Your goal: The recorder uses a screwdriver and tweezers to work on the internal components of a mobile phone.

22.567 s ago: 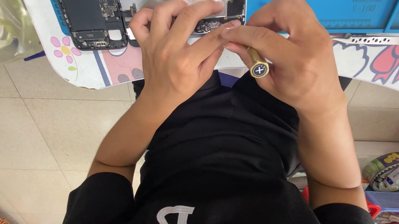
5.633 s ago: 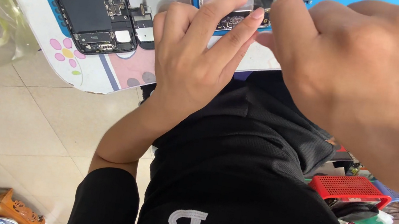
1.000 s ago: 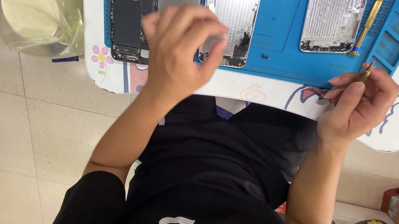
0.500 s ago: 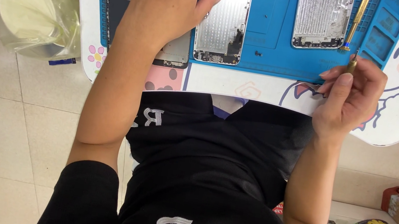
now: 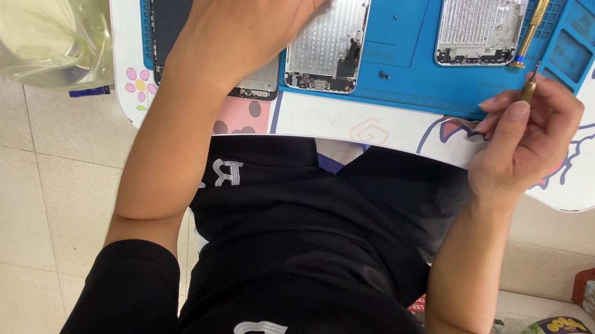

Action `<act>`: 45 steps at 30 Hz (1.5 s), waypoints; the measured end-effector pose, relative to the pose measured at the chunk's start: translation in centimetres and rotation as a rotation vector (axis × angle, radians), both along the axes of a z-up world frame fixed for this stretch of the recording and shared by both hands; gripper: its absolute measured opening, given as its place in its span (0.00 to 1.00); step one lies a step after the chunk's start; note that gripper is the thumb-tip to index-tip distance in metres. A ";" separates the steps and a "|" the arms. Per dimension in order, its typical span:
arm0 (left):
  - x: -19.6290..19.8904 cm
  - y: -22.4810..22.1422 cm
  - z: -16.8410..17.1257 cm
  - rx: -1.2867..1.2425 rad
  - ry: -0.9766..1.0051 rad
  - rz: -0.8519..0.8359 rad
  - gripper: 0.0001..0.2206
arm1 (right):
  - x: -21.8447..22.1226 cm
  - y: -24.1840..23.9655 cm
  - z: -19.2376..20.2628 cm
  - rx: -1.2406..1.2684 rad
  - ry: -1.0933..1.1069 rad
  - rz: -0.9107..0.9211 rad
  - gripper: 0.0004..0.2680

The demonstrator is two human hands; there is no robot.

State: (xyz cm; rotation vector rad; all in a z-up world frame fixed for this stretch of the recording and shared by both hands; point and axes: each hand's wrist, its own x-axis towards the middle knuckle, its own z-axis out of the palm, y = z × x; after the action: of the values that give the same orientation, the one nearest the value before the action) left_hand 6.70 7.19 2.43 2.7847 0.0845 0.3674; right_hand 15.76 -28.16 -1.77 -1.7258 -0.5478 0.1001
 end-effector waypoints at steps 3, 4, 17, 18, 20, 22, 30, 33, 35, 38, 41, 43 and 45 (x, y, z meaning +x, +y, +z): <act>-2.1 -1.9 3.0 0.052 -0.019 -0.008 0.21 | 0.0 0.1 0.0 0.028 0.022 -0.010 0.05; -2.8 -2.7 3.4 0.003 -0.065 -0.033 0.21 | 0.1 0.3 0.0 0.040 0.022 -0.001 0.06; -5.4 -6.9 3.2 -0.159 0.056 -0.061 0.22 | -0.3 0.2 0.1 0.012 -0.001 0.011 0.05; -5.1 -7.0 3.0 -0.159 0.055 -0.064 0.22 | -0.3 0.2 0.1 0.012 -0.003 0.008 0.05; -4.9 -7.3 2.3 -0.144 0.050 -0.048 0.22 | -0.4 0.0 -0.1 0.006 0.003 0.008 0.05; -4.8 -7.5 2.0 -0.111 0.046 -0.011 0.22 | -0.5 0.3 0.4 -0.012 0.001 -0.005 0.05; -4.8 -8.7 1.3 -0.091 0.018 0.083 0.24 | -0.3 0.2 0.3 -0.024 -0.022 0.032 0.04; -5.0 -9.1 1.7 -0.078 0.030 0.095 0.24 | -0.4 0.5 0.6 -0.013 -0.007 0.030 0.04; -5.3 -9.3 2.1 -0.084 0.038 0.107 0.24 | -0.5 1.1 1.2 -0.023 -0.014 -0.004 0.05; -5.7 -9.4 2.6 -0.093 0.036 0.102 0.24 | -0.5 -0.4 -0.5 0.001 0.010 0.002 0.05; -6.3 -9.5 3.1 -0.084 0.053 0.107 0.24 | -0.4 0.4 0.3 -0.020 -0.026 -0.015 0.06; -6.6 -9.9 3.2 -0.091 0.054 0.108 0.25 | -0.4 0.2 0.4 -0.047 -0.047 -0.039 0.05; -7.1 -10.5 3.1 -0.098 0.056 0.111 0.25 | -0.6 0.0 0.7 -0.075 -0.067 -0.062 0.04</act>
State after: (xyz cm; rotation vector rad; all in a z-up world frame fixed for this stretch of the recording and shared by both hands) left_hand -0.37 -3.30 5.51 2.7007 0.2642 0.3034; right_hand 15.15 -28.12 -1.09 -1.8223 -0.5453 0.0194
